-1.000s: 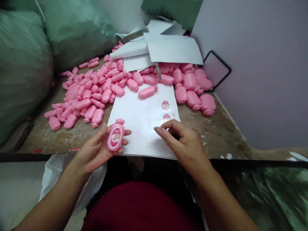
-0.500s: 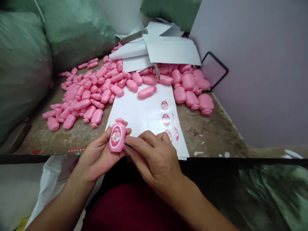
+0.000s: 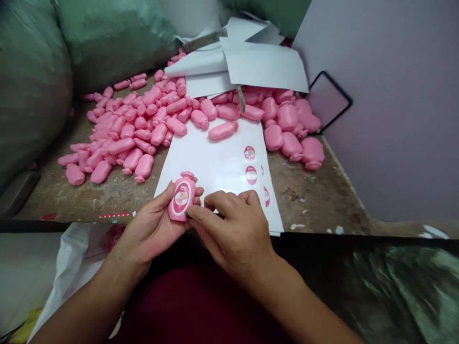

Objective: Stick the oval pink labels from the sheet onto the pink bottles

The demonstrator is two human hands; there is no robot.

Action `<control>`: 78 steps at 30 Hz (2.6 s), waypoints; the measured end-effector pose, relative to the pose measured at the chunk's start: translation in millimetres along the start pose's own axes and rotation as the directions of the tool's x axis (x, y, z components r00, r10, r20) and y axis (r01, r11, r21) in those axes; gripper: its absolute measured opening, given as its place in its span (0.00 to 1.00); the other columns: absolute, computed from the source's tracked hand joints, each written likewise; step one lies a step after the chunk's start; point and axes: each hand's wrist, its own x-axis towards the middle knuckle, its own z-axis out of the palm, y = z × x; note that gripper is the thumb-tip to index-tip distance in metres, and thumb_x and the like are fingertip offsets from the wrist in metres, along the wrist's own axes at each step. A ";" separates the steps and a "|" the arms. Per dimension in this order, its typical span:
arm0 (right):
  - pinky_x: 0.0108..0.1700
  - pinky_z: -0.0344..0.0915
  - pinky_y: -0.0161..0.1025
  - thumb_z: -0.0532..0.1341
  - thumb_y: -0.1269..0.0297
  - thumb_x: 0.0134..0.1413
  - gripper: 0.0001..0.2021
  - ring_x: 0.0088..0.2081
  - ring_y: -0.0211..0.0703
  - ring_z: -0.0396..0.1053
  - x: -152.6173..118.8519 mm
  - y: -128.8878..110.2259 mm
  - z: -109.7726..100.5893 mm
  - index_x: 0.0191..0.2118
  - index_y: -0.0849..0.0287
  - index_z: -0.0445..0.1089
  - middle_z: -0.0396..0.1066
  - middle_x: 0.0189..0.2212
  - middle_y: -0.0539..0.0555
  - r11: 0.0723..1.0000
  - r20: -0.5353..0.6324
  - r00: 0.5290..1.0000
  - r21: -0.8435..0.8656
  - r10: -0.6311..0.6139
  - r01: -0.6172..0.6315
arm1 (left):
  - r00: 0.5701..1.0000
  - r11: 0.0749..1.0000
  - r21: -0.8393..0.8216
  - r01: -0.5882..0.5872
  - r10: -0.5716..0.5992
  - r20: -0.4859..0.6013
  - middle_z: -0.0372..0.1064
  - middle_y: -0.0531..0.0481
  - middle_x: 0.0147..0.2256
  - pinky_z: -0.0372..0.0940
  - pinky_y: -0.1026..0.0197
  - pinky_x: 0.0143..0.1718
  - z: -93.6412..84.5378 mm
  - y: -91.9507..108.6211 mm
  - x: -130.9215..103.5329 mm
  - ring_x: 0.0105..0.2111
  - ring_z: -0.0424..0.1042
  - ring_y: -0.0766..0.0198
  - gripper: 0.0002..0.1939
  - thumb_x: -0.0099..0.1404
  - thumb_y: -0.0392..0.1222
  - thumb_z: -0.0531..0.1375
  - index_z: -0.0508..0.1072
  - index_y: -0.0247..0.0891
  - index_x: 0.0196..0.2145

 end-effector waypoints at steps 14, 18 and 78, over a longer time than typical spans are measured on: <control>0.42 0.70 0.39 0.56 0.67 0.66 0.11 0.40 0.42 0.73 -3.3 -0.8 7.4 0.48 0.51 0.75 0.73 0.37 0.52 0.702 0.294 0.900 0.564 0.321 -0.434 | 0.999 1.000 -0.002 -0.005 0.005 -0.035 0.73 0.45 0.33 0.69 0.63 0.32 3.2 -3.9 2.2 0.31 0.74 0.65 0.15 0.75 0.41 0.50 0.74 0.32 0.38; 0.45 0.72 0.39 0.55 0.65 0.67 0.12 0.43 0.43 0.75 2.1 1.8 -1.5 0.48 0.52 0.75 0.76 0.41 0.53 0.588 0.397 0.853 0.619 0.339 -0.521 | 1.000 1.000 0.013 -0.006 0.007 -0.022 0.73 0.44 0.35 0.69 0.63 0.33 1.4 -3.6 1.5 0.32 0.74 0.65 0.14 0.75 0.42 0.51 0.74 0.32 0.39; 0.30 0.59 0.39 0.55 0.81 0.62 0.12 0.28 0.36 0.73 12.4 -5.4 12.8 0.39 0.58 0.71 0.82 0.43 0.56 0.981 -0.059 0.997 0.183 -0.058 0.068 | 0.998 0.999 -0.015 0.035 -0.034 0.050 0.71 0.44 0.33 0.69 0.66 0.35 0.7 -0.8 -2.7 0.32 0.75 0.66 0.15 0.75 0.41 0.50 0.73 0.31 0.39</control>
